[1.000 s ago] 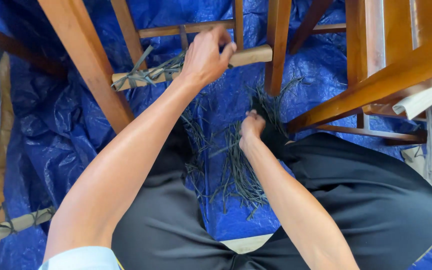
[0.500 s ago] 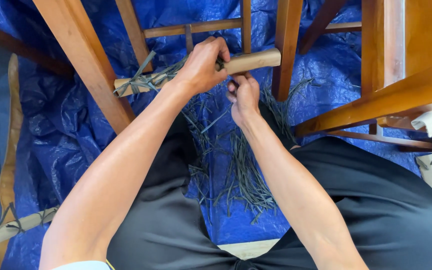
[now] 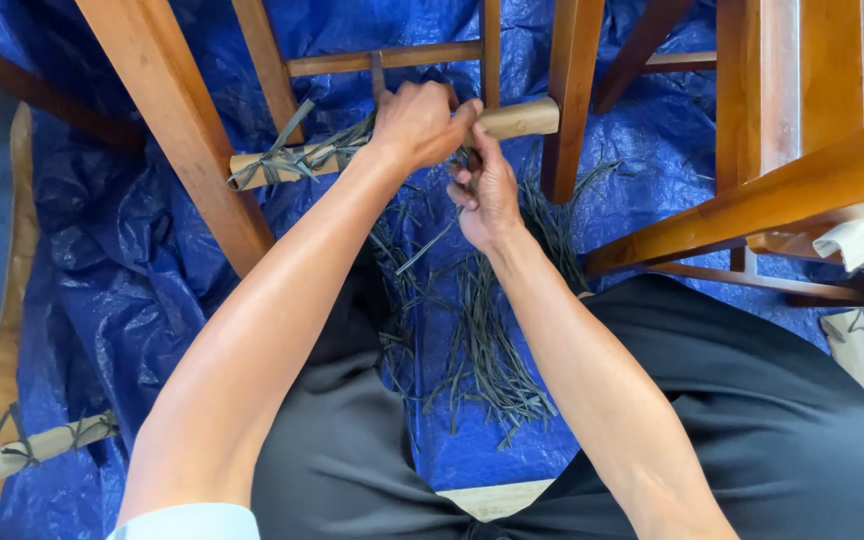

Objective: Repairing a wooden chair by weaving and tying plastic straps to form the seat.

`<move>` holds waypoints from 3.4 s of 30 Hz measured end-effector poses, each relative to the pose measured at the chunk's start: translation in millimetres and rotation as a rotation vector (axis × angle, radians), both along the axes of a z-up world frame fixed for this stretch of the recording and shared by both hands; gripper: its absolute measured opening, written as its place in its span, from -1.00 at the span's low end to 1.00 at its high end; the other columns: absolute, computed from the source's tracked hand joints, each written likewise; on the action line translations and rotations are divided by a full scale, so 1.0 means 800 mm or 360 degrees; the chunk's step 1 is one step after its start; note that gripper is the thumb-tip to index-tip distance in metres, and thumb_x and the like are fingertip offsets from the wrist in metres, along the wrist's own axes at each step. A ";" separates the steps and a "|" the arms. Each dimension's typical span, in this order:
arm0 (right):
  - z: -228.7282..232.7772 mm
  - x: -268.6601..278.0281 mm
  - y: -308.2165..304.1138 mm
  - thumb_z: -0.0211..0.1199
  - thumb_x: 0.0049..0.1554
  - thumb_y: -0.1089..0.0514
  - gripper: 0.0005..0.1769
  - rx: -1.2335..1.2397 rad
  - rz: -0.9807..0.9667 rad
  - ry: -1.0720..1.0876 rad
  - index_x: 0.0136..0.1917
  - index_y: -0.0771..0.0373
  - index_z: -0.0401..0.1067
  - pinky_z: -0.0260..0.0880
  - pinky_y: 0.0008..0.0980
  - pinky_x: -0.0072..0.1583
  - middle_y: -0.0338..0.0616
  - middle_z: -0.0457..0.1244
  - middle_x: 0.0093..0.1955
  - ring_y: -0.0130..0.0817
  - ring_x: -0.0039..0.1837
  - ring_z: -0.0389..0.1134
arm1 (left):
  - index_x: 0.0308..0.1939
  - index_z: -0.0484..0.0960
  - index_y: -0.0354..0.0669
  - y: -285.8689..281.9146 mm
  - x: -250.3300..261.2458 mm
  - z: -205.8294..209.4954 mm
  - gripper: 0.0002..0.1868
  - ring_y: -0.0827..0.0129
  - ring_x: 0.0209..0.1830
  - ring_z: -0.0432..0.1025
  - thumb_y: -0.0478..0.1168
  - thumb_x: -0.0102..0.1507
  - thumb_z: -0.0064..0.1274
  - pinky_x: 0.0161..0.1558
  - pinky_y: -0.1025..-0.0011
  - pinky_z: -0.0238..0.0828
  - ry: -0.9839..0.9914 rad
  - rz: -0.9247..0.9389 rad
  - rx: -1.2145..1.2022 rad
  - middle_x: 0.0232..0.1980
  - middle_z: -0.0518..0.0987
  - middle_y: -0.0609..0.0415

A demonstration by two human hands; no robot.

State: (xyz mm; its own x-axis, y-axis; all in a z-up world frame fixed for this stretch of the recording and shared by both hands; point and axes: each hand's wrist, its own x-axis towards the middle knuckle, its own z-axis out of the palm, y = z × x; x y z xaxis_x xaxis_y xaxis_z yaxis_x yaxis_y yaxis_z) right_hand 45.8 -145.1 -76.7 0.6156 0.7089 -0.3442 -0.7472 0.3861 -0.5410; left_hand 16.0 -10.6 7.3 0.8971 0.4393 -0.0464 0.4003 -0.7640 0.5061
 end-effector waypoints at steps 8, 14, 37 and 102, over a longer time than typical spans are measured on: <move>-0.001 0.005 -0.005 0.28 0.25 -0.16 -0.65 0.0016 0.0069 -0.0131 -0.01 0.14 0.35 -0.11 -0.63 -0.41 -0.39 0.10 -0.23 -0.63 -0.26 0.16 | 0.10 0.61 -0.29 0.034 0.037 -0.058 -0.51 0.08 -0.06 0.64 -0.06 0.19 0.23 -0.01 0.23 0.56 -0.0167 -0.0101 -0.0482 -0.09 0.70 -0.16; -0.003 -0.001 -0.016 0.25 0.28 -0.07 -0.71 -0.0006 0.0116 -0.0177 0.04 0.16 0.33 -0.11 -0.64 -0.42 -0.37 0.20 -0.13 -0.64 -0.24 0.16 | -0.06 0.76 -0.17 0.024 0.026 -0.047 -0.67 0.26 -0.17 0.68 -0.16 0.13 0.31 -0.04 0.32 0.57 -0.0274 -0.0004 -0.0481 -0.21 0.75 -0.02; 0.013 0.001 -0.022 0.14 0.35 0.03 -0.69 -0.0690 -0.0202 -0.1090 -0.15 0.25 0.44 -0.01 -0.53 -0.32 -0.43 0.11 -0.40 -0.67 -0.36 0.03 | 0.05 0.58 -0.28 0.005 0.005 -0.015 -0.61 0.33 -0.29 0.68 -0.39 0.15 0.30 -0.23 0.40 0.62 -0.0811 -0.0117 -0.0597 -0.28 0.70 -0.03; -0.086 -0.003 0.007 0.05 0.42 0.14 -0.77 -0.0515 -0.0205 -0.1116 0.04 0.33 0.43 0.19 -0.40 -0.13 -0.32 0.18 -0.23 -0.49 -0.19 0.17 | -0.02 0.39 -0.22 -0.011 -0.007 -0.015 -0.76 -0.19 -0.19 0.54 -0.47 0.27 -0.01 -0.21 0.00 0.40 -0.0806 -0.0165 -0.0143 -0.25 0.61 -0.23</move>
State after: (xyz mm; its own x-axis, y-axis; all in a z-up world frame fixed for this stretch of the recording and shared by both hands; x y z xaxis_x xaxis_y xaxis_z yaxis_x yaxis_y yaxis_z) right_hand 43.1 -139.7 -145.6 0.8364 0.5476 -0.0220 -0.1494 0.1892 -0.9705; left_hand 10.5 -19.7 -5.0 0.8555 0.3613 0.3709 0.0131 -0.7313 0.6819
